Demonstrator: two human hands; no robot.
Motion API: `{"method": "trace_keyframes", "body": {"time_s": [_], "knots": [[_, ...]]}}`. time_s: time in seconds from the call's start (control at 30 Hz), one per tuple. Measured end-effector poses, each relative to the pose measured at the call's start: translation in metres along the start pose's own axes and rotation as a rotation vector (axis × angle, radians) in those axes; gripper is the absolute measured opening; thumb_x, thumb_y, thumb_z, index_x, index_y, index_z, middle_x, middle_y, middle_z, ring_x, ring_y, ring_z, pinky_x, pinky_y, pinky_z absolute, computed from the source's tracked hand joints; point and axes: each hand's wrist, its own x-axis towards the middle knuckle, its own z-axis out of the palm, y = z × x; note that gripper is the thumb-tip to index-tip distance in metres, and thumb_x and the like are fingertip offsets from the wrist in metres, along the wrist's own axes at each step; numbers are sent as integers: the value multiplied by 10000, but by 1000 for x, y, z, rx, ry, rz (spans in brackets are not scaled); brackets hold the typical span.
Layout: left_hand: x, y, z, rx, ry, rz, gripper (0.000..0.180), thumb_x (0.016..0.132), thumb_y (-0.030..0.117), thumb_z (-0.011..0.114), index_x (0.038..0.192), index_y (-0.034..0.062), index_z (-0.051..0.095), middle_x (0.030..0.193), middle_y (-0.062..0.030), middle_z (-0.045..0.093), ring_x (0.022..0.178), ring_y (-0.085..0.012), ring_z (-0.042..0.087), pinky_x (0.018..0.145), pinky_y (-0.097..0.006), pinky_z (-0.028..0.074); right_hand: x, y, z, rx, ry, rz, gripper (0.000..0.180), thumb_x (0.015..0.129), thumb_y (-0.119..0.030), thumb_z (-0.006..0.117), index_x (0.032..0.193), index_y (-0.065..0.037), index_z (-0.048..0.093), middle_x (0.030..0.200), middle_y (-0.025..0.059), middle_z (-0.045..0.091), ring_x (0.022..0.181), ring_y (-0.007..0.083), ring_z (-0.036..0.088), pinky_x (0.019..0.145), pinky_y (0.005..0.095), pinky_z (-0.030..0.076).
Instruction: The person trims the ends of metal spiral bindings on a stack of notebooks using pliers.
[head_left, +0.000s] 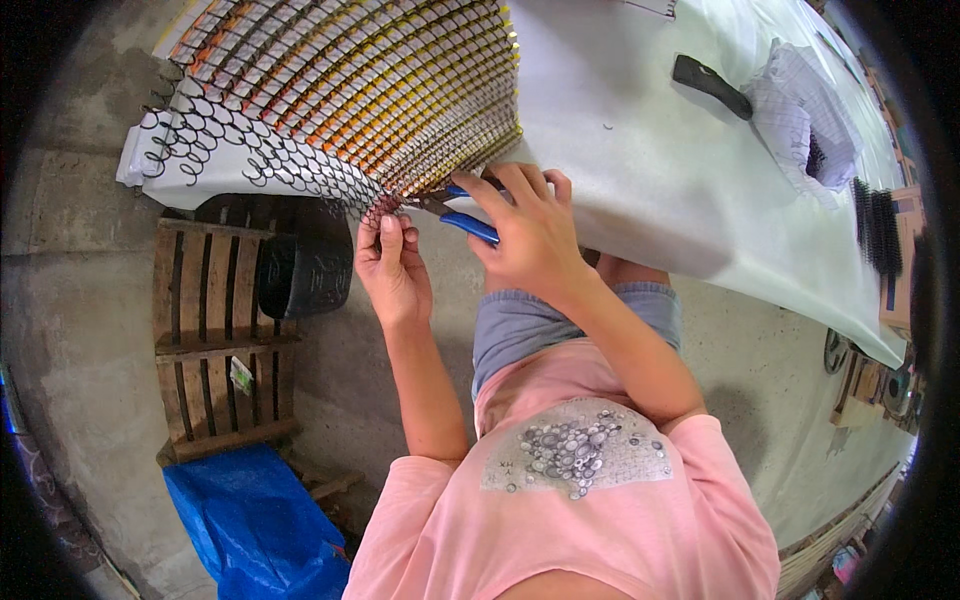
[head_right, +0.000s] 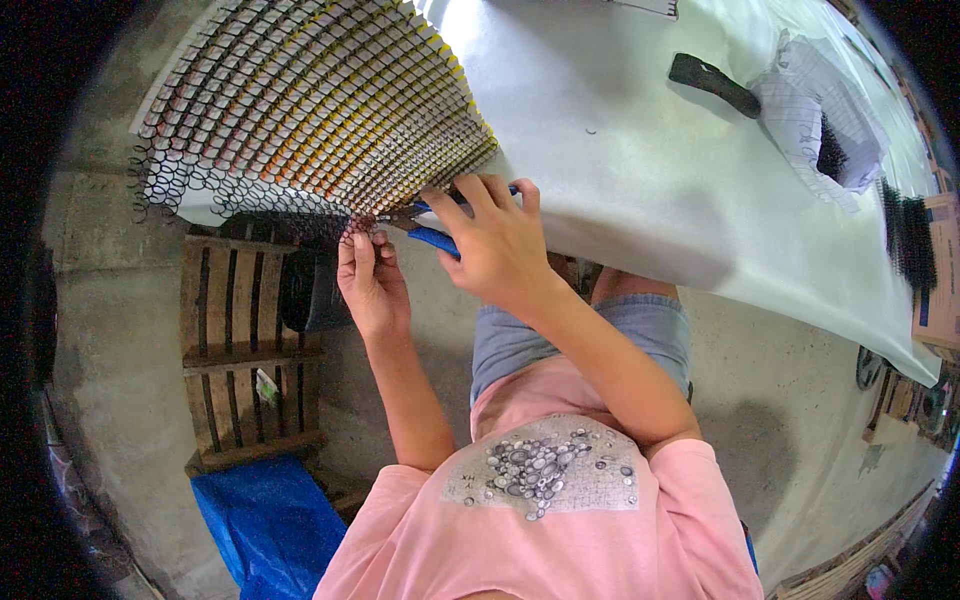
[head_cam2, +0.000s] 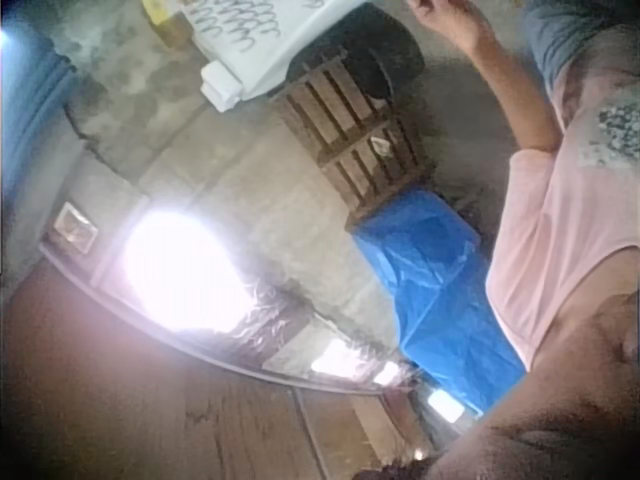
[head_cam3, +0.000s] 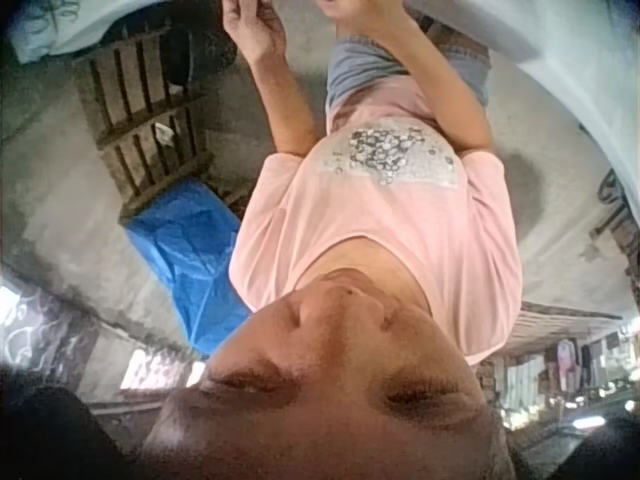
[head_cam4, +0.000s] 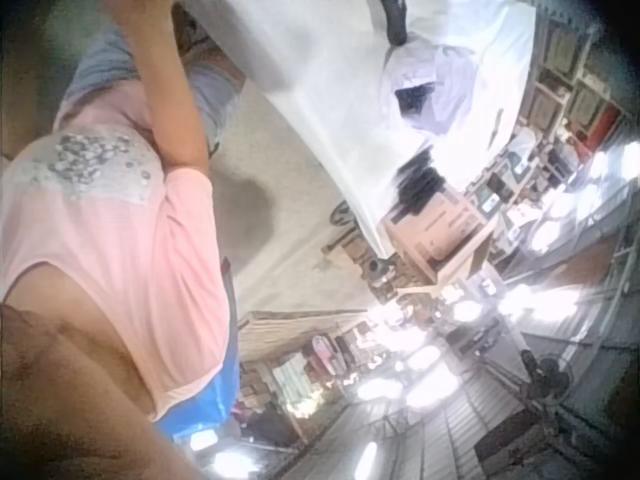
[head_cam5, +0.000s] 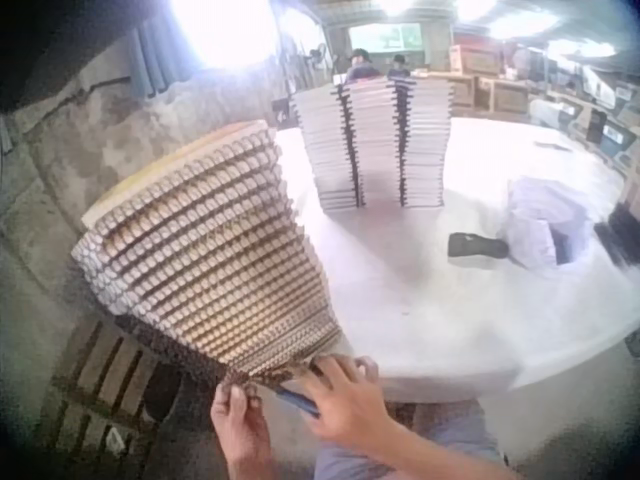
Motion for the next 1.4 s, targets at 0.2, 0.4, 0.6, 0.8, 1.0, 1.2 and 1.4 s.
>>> {"method": "trace_keyframes", "body": {"time_s": [0.2, 0.4, 0.6, 0.8, 1.0, 1.2, 1.4], "knots": [[4, -3, 1, 101, 18, 79, 112, 902, 145, 578, 950, 45, 559, 893, -8, 581, 749, -72, 513, 627, -192, 418, 1, -1, -2, -32, -47, -9, 539, 617, -237, 733, 1127, -180, 569, 974, 43, 511, 898, 235, 511, 736, 440, 345], [4, -6, 2, 109, 17, 112, 118, 905, 151, 574, 947, 41, 558, 870, -17, 582, 732, -76, 515, 621, -200, 421, -4, 6, 7, -8, -80, 15, 493, 621, -210, 723, 1095, -178, 590, 896, 48, 547, 816, 250, 555, 677, 397, 405], [3, -5, 0, 135, 48, 107, 124, 905, 145, 574, 956, 32, 563, 857, -16, 582, 722, -74, 516, 621, -193, 428, 0, 3, -3, 24, -103, 21, 510, 620, -216, 724, 1110, -183, 583, 916, 47, 552, 887, 239, 562, 759, 409, 396], [-1, -5, 2, 160, 35, 117, 136, 907, 140, 570, 987, 29, 571, 862, -15, 583, 726, -69, 513, 626, -193, 425, 4, -3, -7, -25, 39, -35, 563, 619, -227, 731, 1154, -194, 557, 1017, 46, 512, 966, 217, 506, 840, 474, 302], [-1, -5, 1, 179, 26, 106, 162, 913, 138, 561, 1022, 18, 566, 891, -12, 583, 738, -67, 510, 630, -191, 422, 4, -5, -5, 22, -81, 20, 519, 621, -203, 725, 1117, -186, 574, 945, 46, 539, 895, 238, 551, 744, 399, 398], [-1, -9, 3, 92, 23, 125, 165, 921, 146, 548, 1038, 29, 546, 926, -15, 577, 775, -69, 521, 644, -190, 426, 0, -1, 1, 101, -127, 103, 477, 632, -178, 718, 1090, -174, 586, 866, 50, 556, 810, 259, 581, 684, 369, 438], [-2, -6, 4, 162, 128, 201, 152, 923, 133, 541, 1041, 37, 540, 917, -20, 574, 760, -78, 527, 639, -204, 446, 6, -6, -14, -38, 74, -29, 544, 639, -226, 728, 1152, -185, 553, 980, 44, 543, 944, 232, 538, 825, 437, 345]]}}
